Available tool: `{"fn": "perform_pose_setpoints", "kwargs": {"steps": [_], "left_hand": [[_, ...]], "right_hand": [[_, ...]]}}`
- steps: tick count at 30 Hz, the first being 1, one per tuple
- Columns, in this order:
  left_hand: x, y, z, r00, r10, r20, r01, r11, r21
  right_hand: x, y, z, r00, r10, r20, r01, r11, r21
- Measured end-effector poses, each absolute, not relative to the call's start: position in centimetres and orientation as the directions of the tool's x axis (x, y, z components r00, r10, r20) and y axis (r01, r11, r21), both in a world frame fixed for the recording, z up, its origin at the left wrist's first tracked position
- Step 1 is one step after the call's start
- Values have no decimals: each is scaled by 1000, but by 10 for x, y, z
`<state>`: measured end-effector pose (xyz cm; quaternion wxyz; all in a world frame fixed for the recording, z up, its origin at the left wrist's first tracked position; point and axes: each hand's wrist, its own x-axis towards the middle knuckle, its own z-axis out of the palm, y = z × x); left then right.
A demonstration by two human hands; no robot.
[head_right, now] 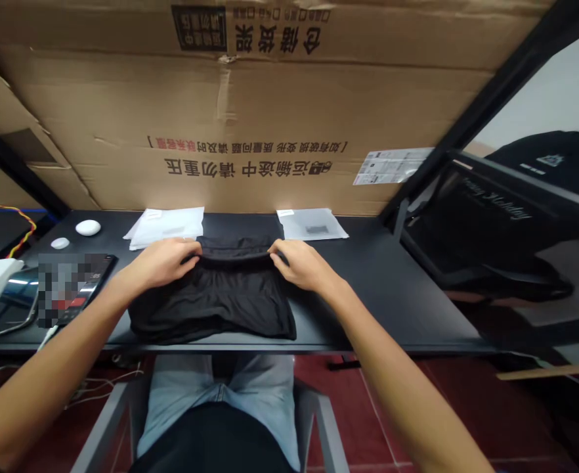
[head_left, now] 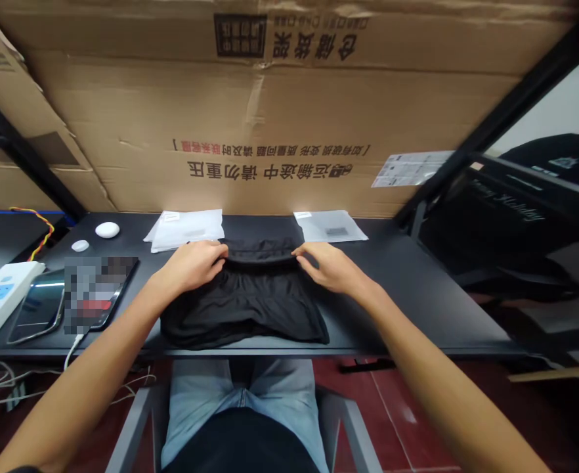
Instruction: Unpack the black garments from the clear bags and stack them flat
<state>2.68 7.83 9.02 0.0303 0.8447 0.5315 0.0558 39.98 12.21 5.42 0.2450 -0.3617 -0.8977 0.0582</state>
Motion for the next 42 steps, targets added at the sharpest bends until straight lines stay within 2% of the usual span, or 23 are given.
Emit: {"fn": "perform_pose_setpoints", "kwargs": {"steps": [4, 7, 10, 14, 18, 21, 26, 30, 33, 37, 40, 42], "left_hand": [[38, 106, 96, 267, 941, 206, 947, -296, 123], [46, 108, 100, 215, 936, 280, 962, -252, 103], [44, 81, 96, 234, 917, 324, 956, -278, 94], [27, 23, 69, 281, 921, 269, 940, -321, 117], [14, -15, 37, 211, 953, 215, 960, -244, 139], [9, -22, 24, 192, 964, 185, 958, -225, 176], [4, -17, 16, 192, 965, 181, 955, -226, 192], [0, -13, 16, 215, 958, 188, 948, -251, 195], [-4, -11, 17, 233, 952, 199, 941, -272, 202], [-5, -10, 21, 235, 946, 224, 935, -283, 214], [-2, -9, 27, 232, 938, 257, 932, -290, 216], [-1, -7, 32, 226, 929, 294, 928, -297, 225]], "right_hand": [[389, 156, 56, -340, 816, 467, 703, 550, -450], [374, 162, 61, -253, 818, 517, 767, 495, -408], [362, 133, 63, -386, 746, 543, 733, 605, -311], [360, 69, 55, -623, 681, 385, 612, 731, -304], [370, 32, 40, -649, 733, 205, 672, 678, -297], [375, 26, 33, -639, 753, 155, 707, 655, -266], [379, 33, 35, -627, 758, 180, 711, 651, -267], [409, 69, 35, -504, 794, 339, 741, 599, -302], [449, 112, 33, -369, 819, 440, 858, 482, -177], [493, 164, 29, -330, 887, 323, 940, 340, 27], [509, 188, 26, -319, 913, 254, 948, 309, 82], [515, 199, 25, -366, 900, 238, 931, 354, 95]]}}
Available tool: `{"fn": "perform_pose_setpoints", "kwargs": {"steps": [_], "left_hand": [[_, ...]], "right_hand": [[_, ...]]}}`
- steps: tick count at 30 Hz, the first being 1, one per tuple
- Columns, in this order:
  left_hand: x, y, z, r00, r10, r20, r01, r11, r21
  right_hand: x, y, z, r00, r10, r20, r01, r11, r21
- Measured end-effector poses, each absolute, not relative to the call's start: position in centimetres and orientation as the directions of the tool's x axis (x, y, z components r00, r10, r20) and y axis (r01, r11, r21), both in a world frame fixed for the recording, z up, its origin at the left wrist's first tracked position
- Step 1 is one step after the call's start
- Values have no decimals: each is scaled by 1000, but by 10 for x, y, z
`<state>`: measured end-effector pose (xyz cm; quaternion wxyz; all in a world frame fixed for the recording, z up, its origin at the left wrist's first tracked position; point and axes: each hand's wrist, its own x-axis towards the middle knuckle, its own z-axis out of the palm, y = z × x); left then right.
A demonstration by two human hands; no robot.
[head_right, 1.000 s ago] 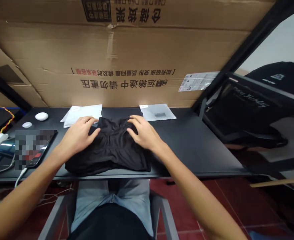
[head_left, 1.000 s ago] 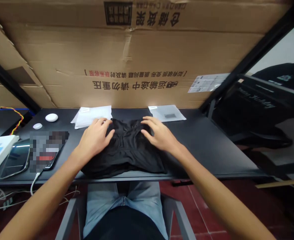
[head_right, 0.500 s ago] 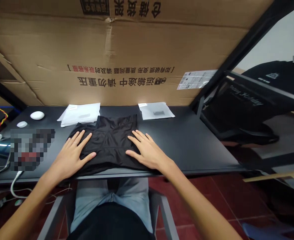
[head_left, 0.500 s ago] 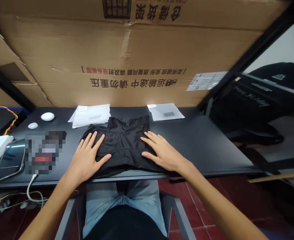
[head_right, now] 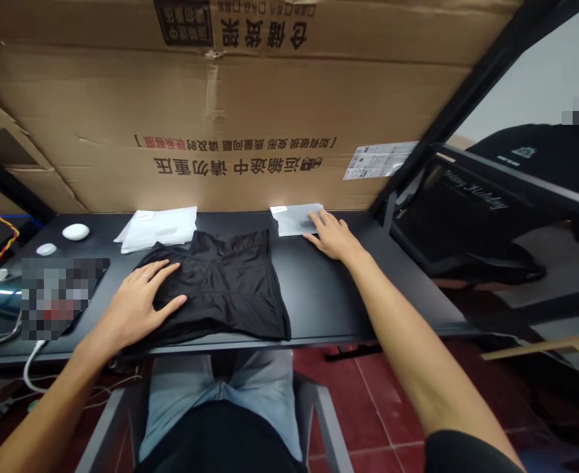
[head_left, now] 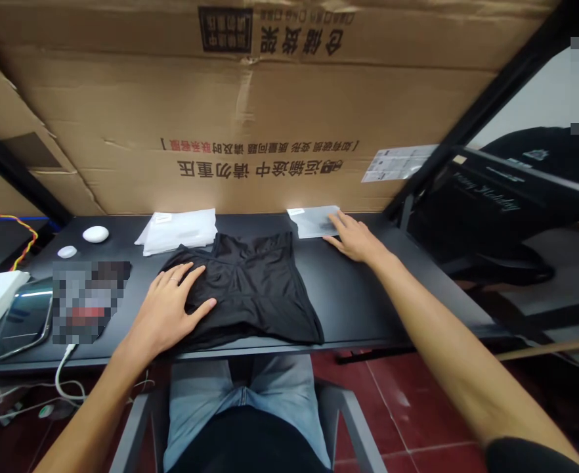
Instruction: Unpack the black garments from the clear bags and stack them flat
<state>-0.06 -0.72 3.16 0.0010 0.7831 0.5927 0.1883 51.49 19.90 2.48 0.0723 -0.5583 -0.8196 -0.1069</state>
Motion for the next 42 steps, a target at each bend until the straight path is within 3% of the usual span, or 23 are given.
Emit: {"fn": "perform_pose_setpoints", "kwargs": {"steps": [4, 7, 11, 15, 19, 22, 26, 30, 36, 42], "left_hand": [[3, -3, 40, 204, 899, 388, 907, -322, 269], [7, -1, 45, 189, 875, 447, 887, -347, 306], [16, 2, 50, 176, 840, 514, 859, -387, 337], [26, 4, 60, 186, 775, 604, 822, -459, 336], [36, 3, 74, 179, 651, 737, 786, -545, 291], [48, 1, 81, 219, 551, 805, 781, -594, 194], [72, 1, 77, 397, 525, 753, 787, -617, 15], [91, 7, 61, 531, 584, 614, 782, -616, -90], [95, 13, 44, 561, 633, 533, 768, -639, -49], [93, 9, 47, 550, 666, 503, 780, -625, -26]], "right_hand": [[524, 211, 28, -501, 837, 223, 865, 493, 94], [529, 211, 34, -519, 823, 233, 854, 511, 97], [524, 194, 41, -459, 823, 334, 885, 457, 90], [506, 166, 50, -314, 792, 524, 937, 346, 38], [469, 128, 69, -257, 659, 707, 936, 352, 12], [428, 97, 78, -411, 457, 789, 841, 523, 135], [375, 66, 68, -609, 382, 695, 703, 665, 251], [353, 56, 45, -690, 366, 624, 624, 737, 258], [380, 52, 36, -796, 350, 493, 513, 823, 245], [401, 47, 30, -730, 323, 603, 490, 862, 131]]}}
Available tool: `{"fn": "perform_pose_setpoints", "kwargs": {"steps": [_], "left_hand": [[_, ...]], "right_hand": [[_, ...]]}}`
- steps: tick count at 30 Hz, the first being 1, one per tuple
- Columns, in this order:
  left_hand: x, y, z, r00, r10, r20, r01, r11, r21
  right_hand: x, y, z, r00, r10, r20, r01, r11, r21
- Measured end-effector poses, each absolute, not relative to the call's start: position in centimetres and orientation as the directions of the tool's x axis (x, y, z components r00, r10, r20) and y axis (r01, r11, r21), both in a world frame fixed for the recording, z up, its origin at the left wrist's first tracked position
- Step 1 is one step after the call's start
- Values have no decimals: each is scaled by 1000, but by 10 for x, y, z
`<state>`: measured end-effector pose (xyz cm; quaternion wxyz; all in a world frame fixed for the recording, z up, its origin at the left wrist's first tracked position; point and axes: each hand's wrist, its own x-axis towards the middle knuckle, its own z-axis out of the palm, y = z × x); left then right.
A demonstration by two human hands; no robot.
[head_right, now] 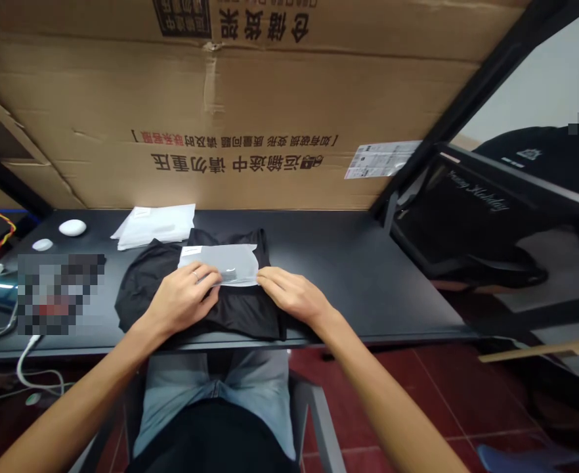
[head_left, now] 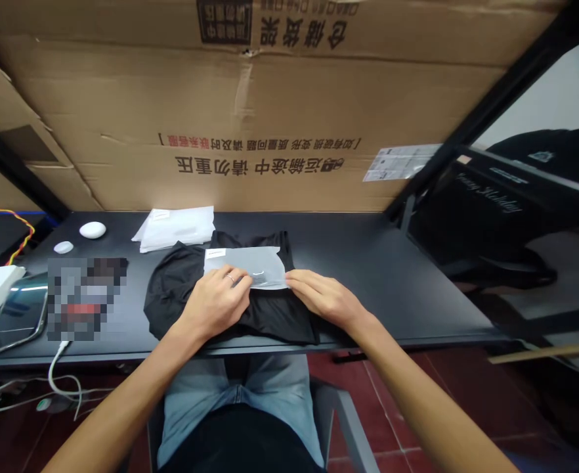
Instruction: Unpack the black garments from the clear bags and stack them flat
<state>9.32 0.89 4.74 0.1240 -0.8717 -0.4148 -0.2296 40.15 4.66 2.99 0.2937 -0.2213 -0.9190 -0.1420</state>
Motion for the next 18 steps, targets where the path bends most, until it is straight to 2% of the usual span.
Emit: {"fn": "perform_pose_setpoints", "kwargs": {"steps": [4, 9, 18], "left_hand": [[104, 9, 57, 553, 657, 513, 765, -644, -1], [134, 10, 61, 623, 562, 545, 702, -709, -71], [156, 13, 54, 620, 503, 602, 711, -684, -162]], "right_hand": [[399, 45, 31, -683, 303, 665, 481, 872, 96], [394, 42, 38, -695, 262, 670, 429, 898, 93], [395, 37, 41, -719, 365, 592, 458, 889, 8]]}}
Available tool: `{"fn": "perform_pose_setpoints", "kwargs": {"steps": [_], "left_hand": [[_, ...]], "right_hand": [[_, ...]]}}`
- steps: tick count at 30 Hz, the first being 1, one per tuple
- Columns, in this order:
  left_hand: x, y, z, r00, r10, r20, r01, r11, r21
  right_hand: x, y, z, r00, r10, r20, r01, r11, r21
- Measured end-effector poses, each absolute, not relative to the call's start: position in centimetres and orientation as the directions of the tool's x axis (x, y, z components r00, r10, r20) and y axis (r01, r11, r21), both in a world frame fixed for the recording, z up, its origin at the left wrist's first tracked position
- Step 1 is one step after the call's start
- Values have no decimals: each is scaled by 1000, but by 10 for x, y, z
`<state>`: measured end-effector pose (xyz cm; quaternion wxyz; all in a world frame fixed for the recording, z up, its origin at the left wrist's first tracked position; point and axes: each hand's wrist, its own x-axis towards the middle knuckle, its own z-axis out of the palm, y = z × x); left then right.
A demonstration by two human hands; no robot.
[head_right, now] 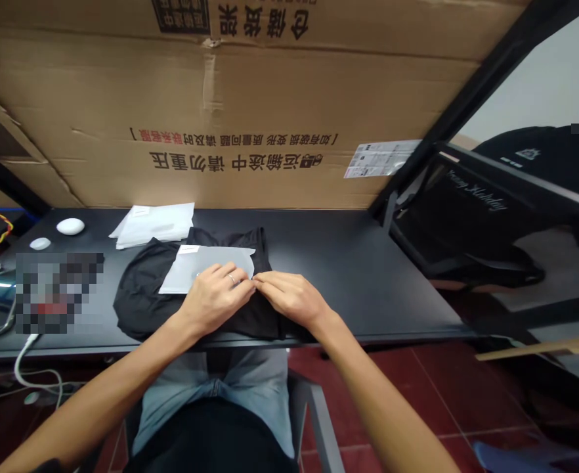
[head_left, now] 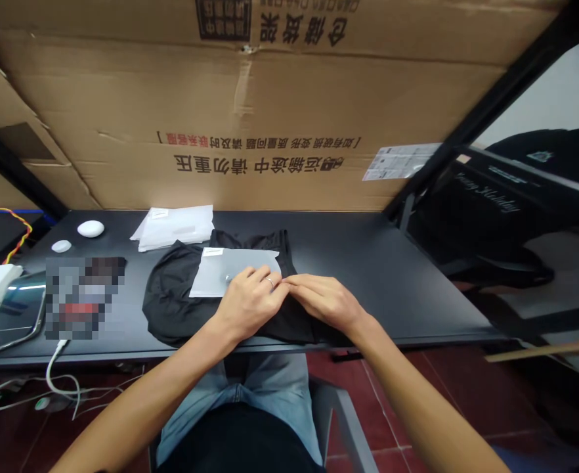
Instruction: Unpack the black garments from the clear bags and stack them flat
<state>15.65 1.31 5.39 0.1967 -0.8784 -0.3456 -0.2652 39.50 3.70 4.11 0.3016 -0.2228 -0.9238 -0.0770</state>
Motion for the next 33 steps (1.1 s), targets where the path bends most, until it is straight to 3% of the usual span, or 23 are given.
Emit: {"fn": "perform_pose_setpoints", "kwargs": {"steps": [8, 17, 23, 29, 33], "left_hand": [[105, 6, 56, 611, 569, 551, 752, -635, -179], [13, -19, 46, 494, 707, 506, 843, -531, -83], [23, -13, 51, 451, 728, 516, 816, -571, 91], [52, 2, 62, 510, 724, 463, 767, -627, 135], [56, 8, 71, 455, 781, 428, 721, -605, 338]], "right_hand": [[398, 42, 40, -662, 422, 620, 497, 866, -58], [402, 42, 31, -620, 455, 639, 521, 848, -99], [398, 40, 30, -576, 496, 650, 559, 819, -130], [396, 36, 34, -572, 522, 633, 592, 796, -122], [398, 35, 34, -566, 550, 615, 610, 780, -136]]}}
